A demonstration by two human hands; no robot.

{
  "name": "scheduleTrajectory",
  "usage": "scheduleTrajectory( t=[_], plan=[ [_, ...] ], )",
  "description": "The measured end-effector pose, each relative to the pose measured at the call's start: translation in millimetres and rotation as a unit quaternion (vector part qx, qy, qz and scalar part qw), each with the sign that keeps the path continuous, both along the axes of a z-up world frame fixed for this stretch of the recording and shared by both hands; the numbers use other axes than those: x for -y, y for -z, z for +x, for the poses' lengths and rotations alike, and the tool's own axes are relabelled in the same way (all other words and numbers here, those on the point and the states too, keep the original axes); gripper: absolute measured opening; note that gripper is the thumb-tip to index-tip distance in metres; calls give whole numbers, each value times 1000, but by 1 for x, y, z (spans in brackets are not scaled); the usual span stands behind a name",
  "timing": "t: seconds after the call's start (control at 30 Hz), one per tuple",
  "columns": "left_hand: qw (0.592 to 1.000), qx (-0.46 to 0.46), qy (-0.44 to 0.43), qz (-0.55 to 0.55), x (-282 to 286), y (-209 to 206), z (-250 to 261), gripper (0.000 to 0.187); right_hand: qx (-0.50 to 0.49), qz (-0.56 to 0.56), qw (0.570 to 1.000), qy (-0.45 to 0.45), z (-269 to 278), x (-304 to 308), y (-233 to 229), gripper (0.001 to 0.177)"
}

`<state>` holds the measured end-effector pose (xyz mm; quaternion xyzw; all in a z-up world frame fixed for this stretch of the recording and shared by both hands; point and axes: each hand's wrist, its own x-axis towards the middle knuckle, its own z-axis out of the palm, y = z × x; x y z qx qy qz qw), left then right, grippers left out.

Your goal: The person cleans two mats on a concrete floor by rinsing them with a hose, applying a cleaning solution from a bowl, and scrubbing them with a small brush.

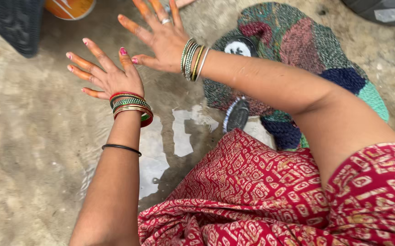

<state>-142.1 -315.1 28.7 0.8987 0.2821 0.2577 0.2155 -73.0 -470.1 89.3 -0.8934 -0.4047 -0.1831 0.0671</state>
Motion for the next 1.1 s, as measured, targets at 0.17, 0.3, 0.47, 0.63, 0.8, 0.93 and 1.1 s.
scheduleTrajectory(
  t=[0.17, 0.3, 0.47, 0.63, 0.8, 0.93, 1.1],
  plan=[
    [997, -52, 60, 12, 43, 27, 9, 81, -125, -9, 992, -2, 12, 57, 23, 87],
    [988, -82, 133, 4, 87, 56, 23, 83, -87, -15, 996, 13, 23, 105, 54, 91],
    [970, -153, 186, -18, 136, 94, 41, 79, -119, -63, 990, 36, 37, 148, 96, 95],
    [957, -169, 234, 1, 153, 132, 56, 89, -101, -78, 991, 37, 45, 176, 148, 93],
    [933, -161, 297, -124, 177, 153, 72, 103, -123, -90, 985, 81, 55, 199, 168, 108],
    [892, -369, 233, -116, 203, 142, 78, 106, -149, -126, 973, 123, 53, 214, 175, 119],
    [913, -268, 232, -200, 211, 161, 97, 118, -162, -153, 956, 190, 63, 205, 169, 122]
  ],
)
